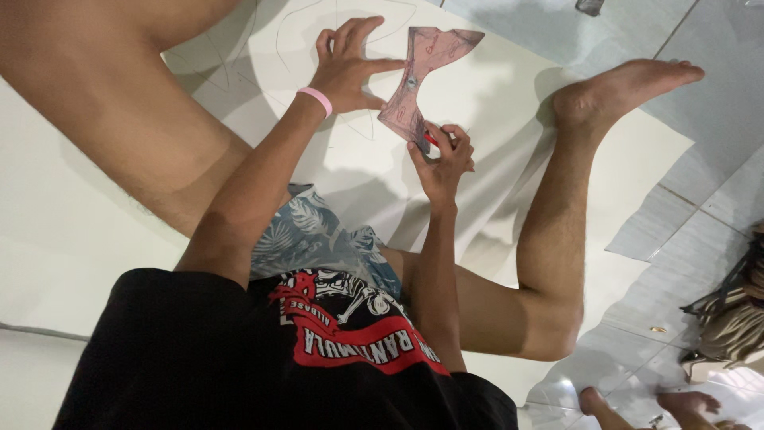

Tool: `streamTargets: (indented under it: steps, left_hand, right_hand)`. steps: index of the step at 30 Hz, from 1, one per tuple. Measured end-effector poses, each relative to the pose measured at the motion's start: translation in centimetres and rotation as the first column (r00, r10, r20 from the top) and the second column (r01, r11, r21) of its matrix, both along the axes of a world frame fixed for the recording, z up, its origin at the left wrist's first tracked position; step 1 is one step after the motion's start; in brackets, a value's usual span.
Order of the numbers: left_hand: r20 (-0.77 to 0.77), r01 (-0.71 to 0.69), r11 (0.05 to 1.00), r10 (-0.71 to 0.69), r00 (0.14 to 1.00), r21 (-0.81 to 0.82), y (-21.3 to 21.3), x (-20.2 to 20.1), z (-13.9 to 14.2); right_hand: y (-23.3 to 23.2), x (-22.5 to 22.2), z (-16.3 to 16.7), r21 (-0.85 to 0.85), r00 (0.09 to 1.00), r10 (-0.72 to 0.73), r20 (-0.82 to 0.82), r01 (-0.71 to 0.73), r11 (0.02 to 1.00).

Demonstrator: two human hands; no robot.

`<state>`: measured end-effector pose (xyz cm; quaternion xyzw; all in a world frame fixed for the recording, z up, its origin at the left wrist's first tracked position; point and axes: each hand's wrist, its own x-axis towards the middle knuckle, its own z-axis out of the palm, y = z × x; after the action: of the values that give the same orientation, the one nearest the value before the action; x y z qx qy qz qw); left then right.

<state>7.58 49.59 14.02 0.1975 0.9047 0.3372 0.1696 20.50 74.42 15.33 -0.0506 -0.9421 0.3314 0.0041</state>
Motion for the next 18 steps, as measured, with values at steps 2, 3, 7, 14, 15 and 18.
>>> streamTargets:
  steps: [2, 3, 7, 14, 15, 18]
  left_hand:
    - [-0.003, -0.002, 1.000, 0.002, 1.000, 0.004, -0.1, 0.1, -0.1]
    - [-0.006, -0.004, 1.000, 0.004, 1.000, 0.007, -0.2, 0.1, -0.2]
    - [-0.015, -0.010, 1.000, 0.010, 1.000, 0.000, -0.1, 0.1, -0.2]
    - [-0.003, 0.001, 1.000, -0.002, 1.000, -0.028, 0.1, 0.0, 0.8]
    - [0.009, 0.009, 0.999, -0.009, 1.000, -0.036, 0.1, 0.1, 0.7]
    - [-0.017, 0.045, 0.978, -0.050, 0.999, -0.203, 1.8, 0.3, -0.4]
  right_hand:
    - [0.0, 0.0, 0.0, 0.034, 1.000, -0.002, 0.021, 0.001, 0.999]
    - [0.0, 0.0, 0.0, 0.050, 1.000, -0.002, 0.031, 0.001, 0.999]
    - [0.0, 0.0, -0.1, 0.049, 1.000, 0.004, 0.025, -0.005, 0.999]
    - [-0.2, -0.1, -0.1, 0.053, 0.999, -0.001, 0.034, -0.001, 0.999]
    - [-0.2, -0.1, -0.1, 0.051, 1.000, -0.006, 0.030, 0.004, 0.999]
    - [0.2, -0.1, -0.2, 0.030, 0.999, -0.010, 0.044, 0.009, 1.000]
